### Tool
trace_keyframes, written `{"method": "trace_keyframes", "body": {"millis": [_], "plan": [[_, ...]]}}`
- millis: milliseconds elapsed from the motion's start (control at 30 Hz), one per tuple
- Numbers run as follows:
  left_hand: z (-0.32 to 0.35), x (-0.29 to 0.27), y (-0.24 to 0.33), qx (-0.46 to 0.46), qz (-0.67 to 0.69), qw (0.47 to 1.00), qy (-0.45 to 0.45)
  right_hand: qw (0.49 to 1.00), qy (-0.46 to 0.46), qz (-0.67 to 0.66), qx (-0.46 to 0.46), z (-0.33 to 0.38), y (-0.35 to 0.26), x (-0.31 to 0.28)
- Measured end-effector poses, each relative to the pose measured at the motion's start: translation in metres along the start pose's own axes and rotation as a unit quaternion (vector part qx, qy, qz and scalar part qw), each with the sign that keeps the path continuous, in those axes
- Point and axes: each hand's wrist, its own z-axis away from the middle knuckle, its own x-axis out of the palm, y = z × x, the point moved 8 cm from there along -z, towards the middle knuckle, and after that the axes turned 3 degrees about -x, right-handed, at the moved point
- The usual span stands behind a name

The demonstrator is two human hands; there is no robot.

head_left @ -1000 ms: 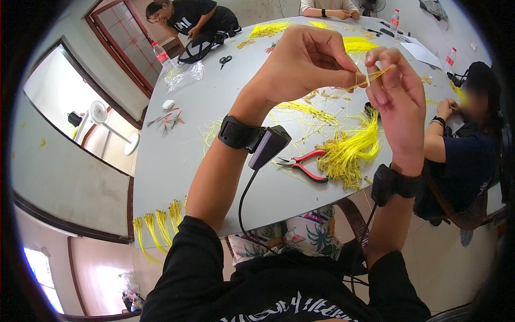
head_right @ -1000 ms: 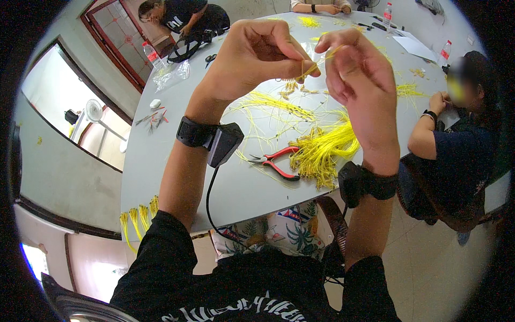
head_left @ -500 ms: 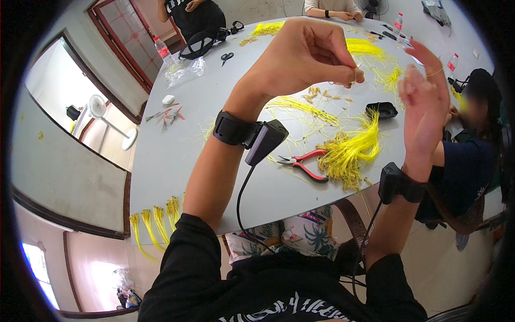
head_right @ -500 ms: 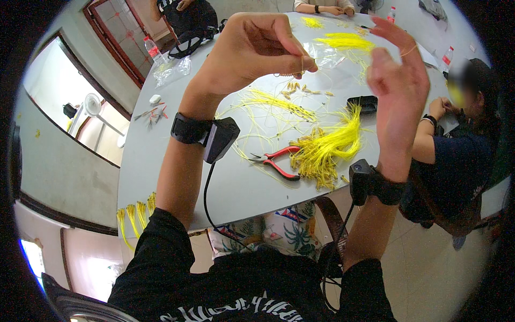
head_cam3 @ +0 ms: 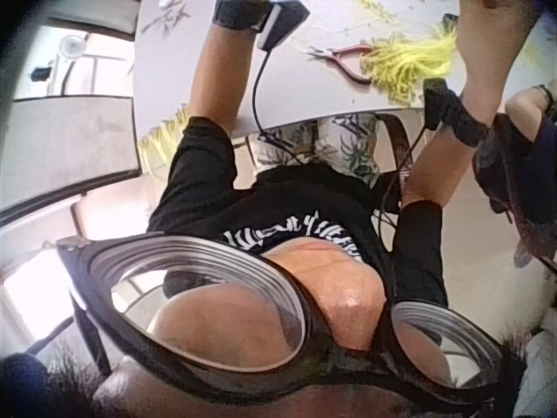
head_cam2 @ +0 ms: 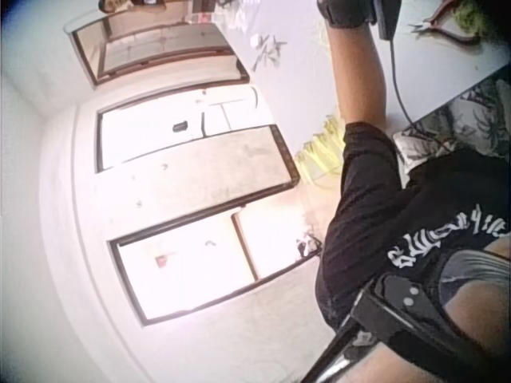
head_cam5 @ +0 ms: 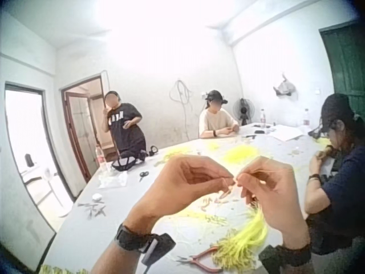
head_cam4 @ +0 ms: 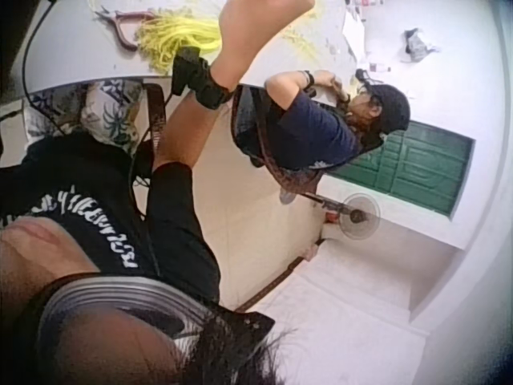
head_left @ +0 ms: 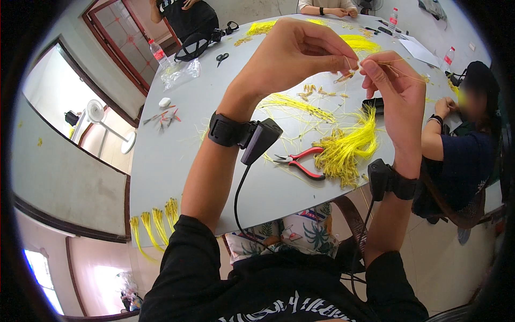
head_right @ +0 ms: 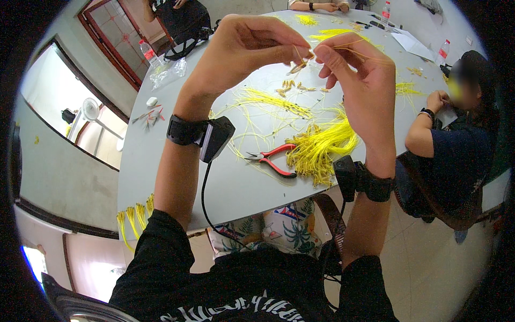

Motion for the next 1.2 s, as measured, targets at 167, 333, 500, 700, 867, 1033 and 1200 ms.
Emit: {"method": "trace_keyframes", "body": {"millis": [167, 333, 500, 700, 867, 1033, 1200], "plan": [[0.0, 0.002, -0.004, 0.019, 0.027, 0.999, 0.017, 1.0, 0.005, -0.019, 0.015, -0.001, 0.003, 0.005], [0.0, 0.013, -0.018, -0.039, 0.147, 0.987, 0.043, 0.999, 0.003, -0.027, 0.027, 0.001, 0.003, 0.012], [0.0, 0.028, -0.032, -0.089, 0.462, 0.882, -0.007, 0.998, 0.012, -0.041, 0.037, 0.002, 0.002, 0.013], [0.002, 0.024, -0.042, -0.131, 0.529, 0.837, 0.049, 0.999, 0.025, -0.035, 0.032, 0.002, 0.002, 0.01], [0.003, 0.023, -0.038, -0.125, 0.546, 0.825, 0.077, 0.998, 0.055, -0.023, 0.029, 0.002, 0.004, 0.005], [0.001, 0.024, -0.04, -0.127, 0.568, 0.808, 0.09, 0.996, 0.063, -0.054, 0.025, 0.001, 0.005, 0.003], [0.001, 0.02, -0.04, -0.106, 0.482, 0.863, 0.111, 0.996, 0.074, -0.051, 0.0, 0.0, 0.003, -0.001]]}}
